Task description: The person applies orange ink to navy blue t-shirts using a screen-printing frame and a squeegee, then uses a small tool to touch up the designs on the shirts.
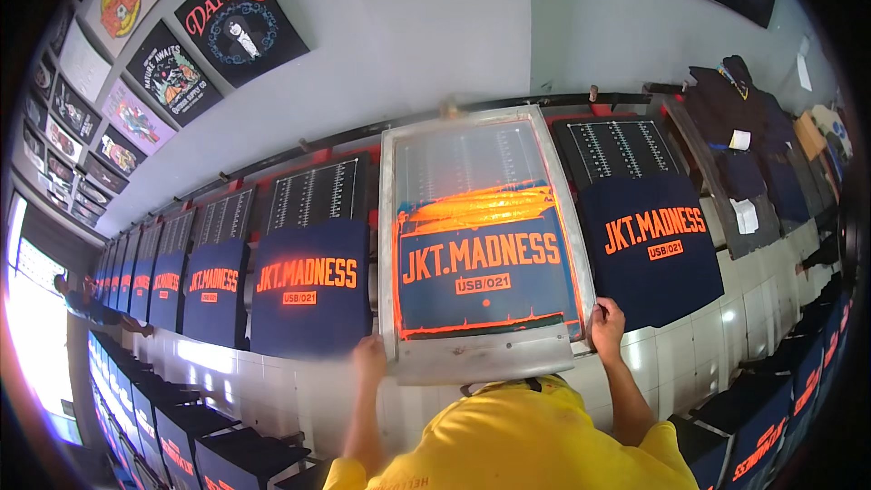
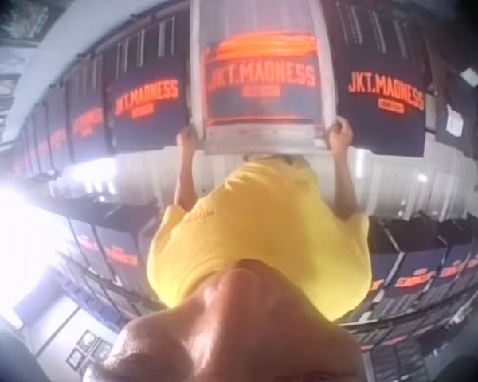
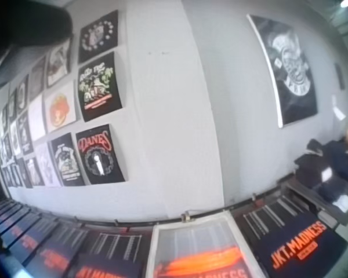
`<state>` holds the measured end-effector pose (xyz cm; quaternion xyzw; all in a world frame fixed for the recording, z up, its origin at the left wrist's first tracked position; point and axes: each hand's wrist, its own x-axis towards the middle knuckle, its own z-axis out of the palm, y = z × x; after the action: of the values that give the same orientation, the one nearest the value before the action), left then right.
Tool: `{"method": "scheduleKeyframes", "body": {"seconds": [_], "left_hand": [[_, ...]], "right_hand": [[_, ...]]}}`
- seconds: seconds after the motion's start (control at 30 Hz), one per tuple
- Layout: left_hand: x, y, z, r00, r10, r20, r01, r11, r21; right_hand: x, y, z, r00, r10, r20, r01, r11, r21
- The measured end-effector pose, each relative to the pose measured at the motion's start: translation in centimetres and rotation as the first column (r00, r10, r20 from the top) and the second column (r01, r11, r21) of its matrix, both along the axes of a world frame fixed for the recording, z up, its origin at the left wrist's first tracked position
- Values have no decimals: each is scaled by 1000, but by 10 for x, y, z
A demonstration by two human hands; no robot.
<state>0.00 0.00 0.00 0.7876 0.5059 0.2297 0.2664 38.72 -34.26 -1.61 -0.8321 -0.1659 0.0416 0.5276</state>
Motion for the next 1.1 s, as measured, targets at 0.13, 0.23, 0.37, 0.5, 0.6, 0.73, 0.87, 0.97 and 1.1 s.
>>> {"method": "scheduleKeyframes", "body": {"seconds": [0.13,0.23,0.37,0.5,0.6,0.73,0.87,0.97,1.1], "left_hand": [[3,16,-10,998,60,-17,-61,994,-86],[9,19,-14,994,111,-27,-114,967,-226],[-6,25,-15,982,190,17,-178,947,-268],[0,29,-4,978,207,-16,-193,877,-440],[-5,40,8,983,177,41,-119,798,-590],[-7,48,20,985,132,110,-21,729,-684],[-8,46,21,986,117,116,-10,746,-666],[-15,43,19,970,171,170,-19,756,-655],[0,27,23,912,262,315,-13,787,-617]], "right_hand": [[6,17,14,999,-42,24,41,998,47],[3,17,23,998,-61,-13,61,995,74],[-3,22,20,999,-29,-44,35,991,130],[-1,19,11,998,-42,-48,48,990,134],[4,20,1,999,-38,-34,43,987,155],[6,21,0,996,-55,-68,64,988,141],[8,23,3,998,-42,-45,46,994,99],[3,29,12,999,-37,-2,37,995,90],[10,24,2,996,-45,-72,51,995,88]]}}
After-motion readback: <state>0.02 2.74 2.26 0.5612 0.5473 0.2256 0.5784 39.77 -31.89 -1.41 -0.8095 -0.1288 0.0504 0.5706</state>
